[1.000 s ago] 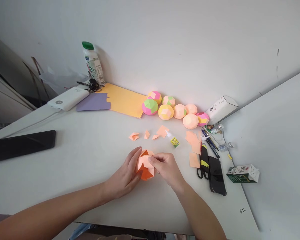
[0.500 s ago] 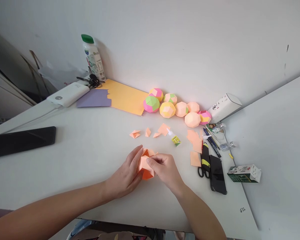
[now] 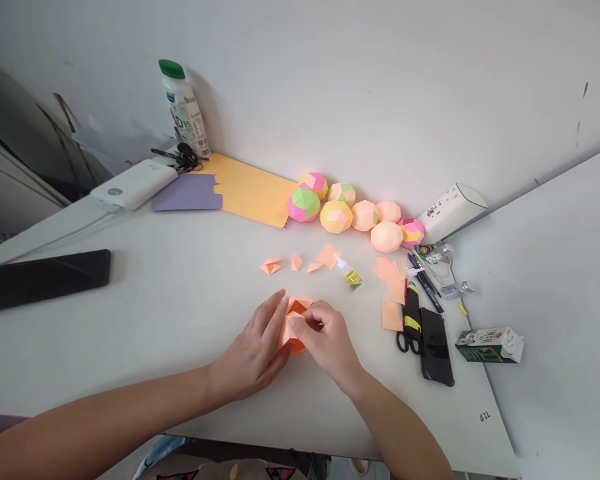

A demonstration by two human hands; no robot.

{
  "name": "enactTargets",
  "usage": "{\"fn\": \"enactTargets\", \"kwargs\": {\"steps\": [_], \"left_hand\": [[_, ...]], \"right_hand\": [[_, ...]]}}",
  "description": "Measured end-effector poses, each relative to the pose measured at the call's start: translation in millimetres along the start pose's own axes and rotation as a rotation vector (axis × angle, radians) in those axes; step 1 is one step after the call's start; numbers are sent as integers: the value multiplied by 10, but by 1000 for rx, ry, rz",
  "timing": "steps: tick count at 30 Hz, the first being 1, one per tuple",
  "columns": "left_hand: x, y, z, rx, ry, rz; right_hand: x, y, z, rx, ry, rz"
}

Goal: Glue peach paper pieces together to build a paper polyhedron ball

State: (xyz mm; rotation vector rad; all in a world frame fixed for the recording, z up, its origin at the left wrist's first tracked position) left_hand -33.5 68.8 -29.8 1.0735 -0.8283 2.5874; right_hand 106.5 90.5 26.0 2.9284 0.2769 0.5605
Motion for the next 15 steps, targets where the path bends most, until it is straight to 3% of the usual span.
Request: {"fn": "enactTargets", "kwargs": {"steps": [15], "left_hand": [[-13,11,8,7,-8,-1]], "right_hand": [[-29,-2,-16,11,9,-20]]}}
Point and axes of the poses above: each hand's wrist, its own y-axis away from the middle knuckle, its own x-axis out of the back of the hand, z = x × y, the point moved 3 cm from there along -y, towards the middle knuckle, and after that the axes turned 5 degrees about x, right-handed, at the moved point
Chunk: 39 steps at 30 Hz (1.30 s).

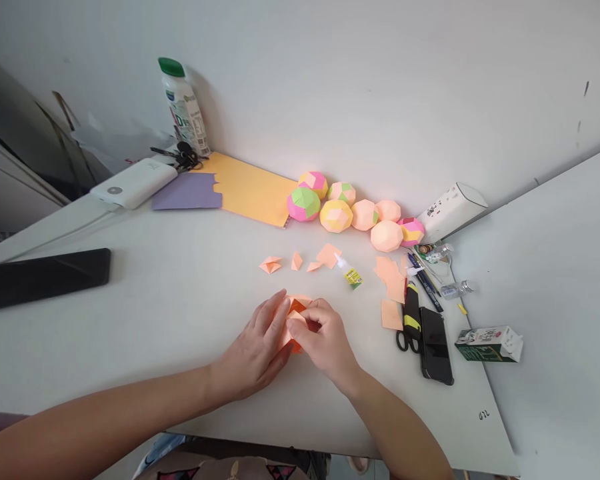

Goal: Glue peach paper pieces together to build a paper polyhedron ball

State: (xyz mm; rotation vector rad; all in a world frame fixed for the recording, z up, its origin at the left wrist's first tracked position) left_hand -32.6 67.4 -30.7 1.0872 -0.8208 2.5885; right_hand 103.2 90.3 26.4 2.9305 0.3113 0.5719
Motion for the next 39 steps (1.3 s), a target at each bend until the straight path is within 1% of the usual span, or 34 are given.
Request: {"fn": "enactTargets", "kwargs": {"steps": [7,13,19,27,29,31,34,35,36,37,38,39], "left_hand": [[-7,-9,-6,-7,32,-28],[14,-25,-42,9,54,-50],[5,-27,-39,-2,37,-44],[-1,-18,-47,5,40,-50],[8,-29,-49,2,45,-43],[55,-46,-40,-4,49,8],[204,-52,-3,-10,90,182],[260,-46,15,-13,134,244],[306,-41,34,-18,200,280],[323,-43,49,-9,304,240],[314,-50,61,24,433,148],[279,-59,55,130,569,24]], "right_hand": [[-3,4,22,24,-14,15],[26,-21,10,43,47,-47],[20,-18,26,20,34,-75],[9,-9,6,14,22,-75],[2,-10,10,15,5,-48],[3,-12,20,25,-31,16],[10,-10,34,63,-96,141],[10,-7,35,78,-108,176],[8,-2,36,93,-113,205],[1,5,36,108,-114,226],[-8,12,37,122,-113,245],[-21,21,40,137,-111,263]]}}
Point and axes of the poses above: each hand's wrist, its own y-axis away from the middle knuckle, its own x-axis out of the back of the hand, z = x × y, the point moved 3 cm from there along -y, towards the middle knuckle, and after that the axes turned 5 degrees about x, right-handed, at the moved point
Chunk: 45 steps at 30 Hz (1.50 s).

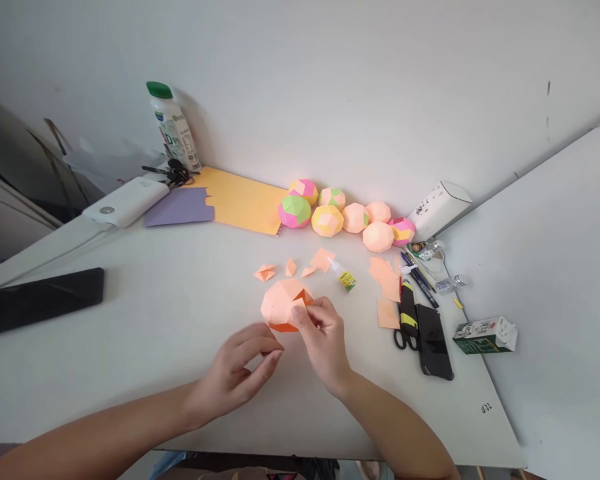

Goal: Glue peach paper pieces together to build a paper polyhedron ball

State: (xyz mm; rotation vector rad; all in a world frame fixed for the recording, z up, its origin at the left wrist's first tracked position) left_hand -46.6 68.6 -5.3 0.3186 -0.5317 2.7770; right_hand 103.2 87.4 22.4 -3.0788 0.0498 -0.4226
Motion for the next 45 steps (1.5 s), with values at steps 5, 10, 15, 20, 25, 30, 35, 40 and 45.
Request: {"fn": "enactTargets", "kwargs": {"steps": [5,10,15,20,25,30,35,40,45], "left_hand": [[-180,-21,-130,638,768,-174],[-239,-47,-149,781,1182,-117],[-209,-81,-186,827,1243,-51],[-132,-158,-224,808,1234,-6],[-70,-175,-244,837,1218,-2],[-53,-185,-229,858,1161,-93],[-60,-189,-195,878,1130,-195],[-62,-173,-167,913,1129,-188],[-74,-163,-208,903,1150,-190]], "right_hand": [[-93,65,79,35,31,39],[-181,106,181,174,145,80],[-233,117,178,297,253,11],[-130,57,17,373,353,-108],[320,-207,-96,484,652,222],[601,-568,178,190,1238,128],[646,-693,408,-49,1235,-39],[706,-763,466,-56,1117,-28],[925,-860,464,-46,896,22]]}}
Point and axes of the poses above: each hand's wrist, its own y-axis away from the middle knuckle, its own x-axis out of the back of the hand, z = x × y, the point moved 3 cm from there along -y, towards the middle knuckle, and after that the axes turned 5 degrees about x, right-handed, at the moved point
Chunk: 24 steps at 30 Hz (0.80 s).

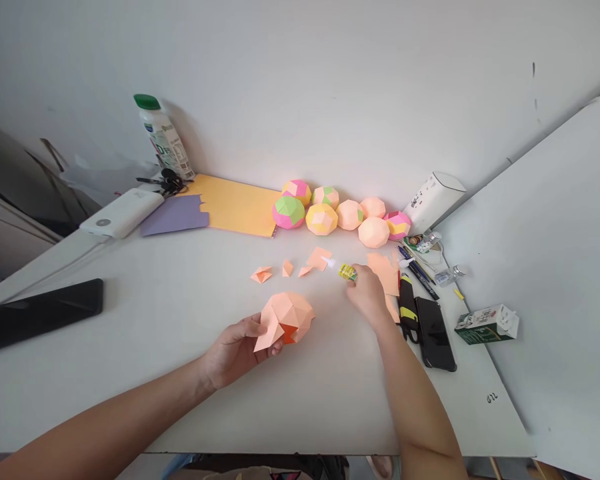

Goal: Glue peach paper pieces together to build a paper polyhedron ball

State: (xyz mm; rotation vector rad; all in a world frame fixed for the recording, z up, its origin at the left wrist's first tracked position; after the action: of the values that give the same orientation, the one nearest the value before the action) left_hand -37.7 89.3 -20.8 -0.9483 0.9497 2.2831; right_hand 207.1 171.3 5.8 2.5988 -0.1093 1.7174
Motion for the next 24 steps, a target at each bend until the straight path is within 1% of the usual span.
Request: {"fn": "enactTargets", "kwargs": {"steps": [2,5,7,8,10,13,17,20,24], "left_hand": [[20,-13,-4,-6,12,2],[46,-24,-4,-13,51,20],[53,-27,-4,-11,63,22],[53,-27,-5,-9,61,20],[49,-27,-8,-5,53,14],[28,-22,-19,-1,50,-2],[-3,-11,-39,9,32,-27],[-2,-13,-51,13,24,-17],[4,-18,-57,23,12,-2]], "right_hand": [[113,-8,35,3,-104,1],[332,66,-22,79,-314,-6],[486,171,-127,188,-699,28],[551,236,-187,243,-812,46],[638,384,-322,358,-941,59],[662,623,-531,494,-990,37],[607,883,-762,587,-939,-44],[581,968,-869,641,-865,-67],[555,983,-933,708,-813,-38]]}}
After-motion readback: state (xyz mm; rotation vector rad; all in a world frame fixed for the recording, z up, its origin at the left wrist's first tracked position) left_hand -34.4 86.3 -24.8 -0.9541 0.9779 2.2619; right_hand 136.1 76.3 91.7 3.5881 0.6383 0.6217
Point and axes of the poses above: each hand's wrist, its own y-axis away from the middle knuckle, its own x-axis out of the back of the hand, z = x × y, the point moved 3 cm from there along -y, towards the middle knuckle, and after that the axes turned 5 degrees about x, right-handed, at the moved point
